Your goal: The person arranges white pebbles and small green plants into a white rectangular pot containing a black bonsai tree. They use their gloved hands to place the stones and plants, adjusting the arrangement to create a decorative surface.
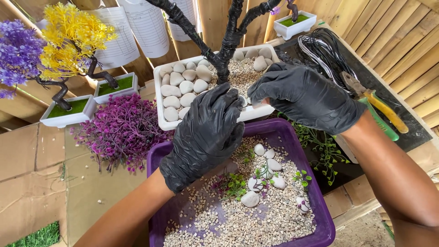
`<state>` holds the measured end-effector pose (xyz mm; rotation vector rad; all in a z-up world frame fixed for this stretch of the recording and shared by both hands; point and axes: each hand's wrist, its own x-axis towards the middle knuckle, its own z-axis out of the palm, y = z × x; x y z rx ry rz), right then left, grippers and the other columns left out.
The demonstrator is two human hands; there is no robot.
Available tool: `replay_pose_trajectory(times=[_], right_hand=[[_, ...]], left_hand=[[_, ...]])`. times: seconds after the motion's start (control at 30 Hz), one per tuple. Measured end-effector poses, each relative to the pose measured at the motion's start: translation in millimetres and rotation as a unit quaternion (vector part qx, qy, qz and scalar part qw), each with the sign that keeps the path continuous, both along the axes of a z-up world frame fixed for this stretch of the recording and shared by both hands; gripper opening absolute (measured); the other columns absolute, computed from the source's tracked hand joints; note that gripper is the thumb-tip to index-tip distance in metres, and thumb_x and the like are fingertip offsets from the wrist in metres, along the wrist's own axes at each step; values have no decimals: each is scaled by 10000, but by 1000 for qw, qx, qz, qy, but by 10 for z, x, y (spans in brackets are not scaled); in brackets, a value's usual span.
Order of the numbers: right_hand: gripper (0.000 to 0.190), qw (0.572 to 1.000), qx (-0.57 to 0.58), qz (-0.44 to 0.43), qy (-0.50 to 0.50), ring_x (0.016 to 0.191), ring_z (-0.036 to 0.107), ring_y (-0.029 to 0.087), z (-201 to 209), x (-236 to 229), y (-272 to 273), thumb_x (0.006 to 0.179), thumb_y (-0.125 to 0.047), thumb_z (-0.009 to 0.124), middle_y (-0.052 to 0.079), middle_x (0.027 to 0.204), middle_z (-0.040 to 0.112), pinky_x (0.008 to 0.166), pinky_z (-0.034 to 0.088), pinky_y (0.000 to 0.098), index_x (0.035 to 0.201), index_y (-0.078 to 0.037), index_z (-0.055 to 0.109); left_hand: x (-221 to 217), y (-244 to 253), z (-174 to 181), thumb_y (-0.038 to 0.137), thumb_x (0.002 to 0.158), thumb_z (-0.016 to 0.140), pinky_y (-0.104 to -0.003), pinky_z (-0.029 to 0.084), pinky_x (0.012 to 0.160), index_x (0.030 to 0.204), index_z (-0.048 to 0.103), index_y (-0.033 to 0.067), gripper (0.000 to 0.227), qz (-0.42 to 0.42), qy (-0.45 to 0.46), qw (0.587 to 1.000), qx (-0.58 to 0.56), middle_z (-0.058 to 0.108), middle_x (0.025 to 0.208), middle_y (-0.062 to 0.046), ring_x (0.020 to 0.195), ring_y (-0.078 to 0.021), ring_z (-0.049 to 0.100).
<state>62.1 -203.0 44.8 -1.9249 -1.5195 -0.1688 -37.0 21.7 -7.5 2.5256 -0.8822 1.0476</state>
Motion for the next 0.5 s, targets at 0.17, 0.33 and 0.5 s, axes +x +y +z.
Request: replay_pose_trajectory(times=[0.17, 0.33, 0.5], right_hand=[[260, 998, -21, -36, -48, 1040, 691, 295, 66, 22, -135, 1095, -203, 463, 120, 1115, 724, 895, 527, 421, 1097, -64, 683], [109, 987, -62, -113, -95, 959, 648, 309, 123, -32, -181, 1033, -134, 659, 75, 1010, 689, 878, 481, 463, 1090, -54, 706], [141, 992, -52, -85, -77, 887, 649, 281, 36, 4, -147, 1013, -172, 671, 68, 964, 681, 923, 462, 459, 1079, -55, 714]], left_hand=[[9, 1, -11, 146, 975, 666, -564, 507, 1093, 1392, 566, 6, 451, 1, 12, 1000, -11, 606, 1417, -225, 1356, -431, 562], [73, -27, 21, 318, 1013, 611, -604, 416, 1134, 1462, 536, 85, 511, 7, 47, 999, 21, 581, 1496, -186, 1444, -446, 478], [101, -32, -7, 314, 1043, 605, -667, 385, 1148, 1477, 478, 93, 503, -21, 25, 999, 32, 651, 1424, -165, 1431, -488, 498]])
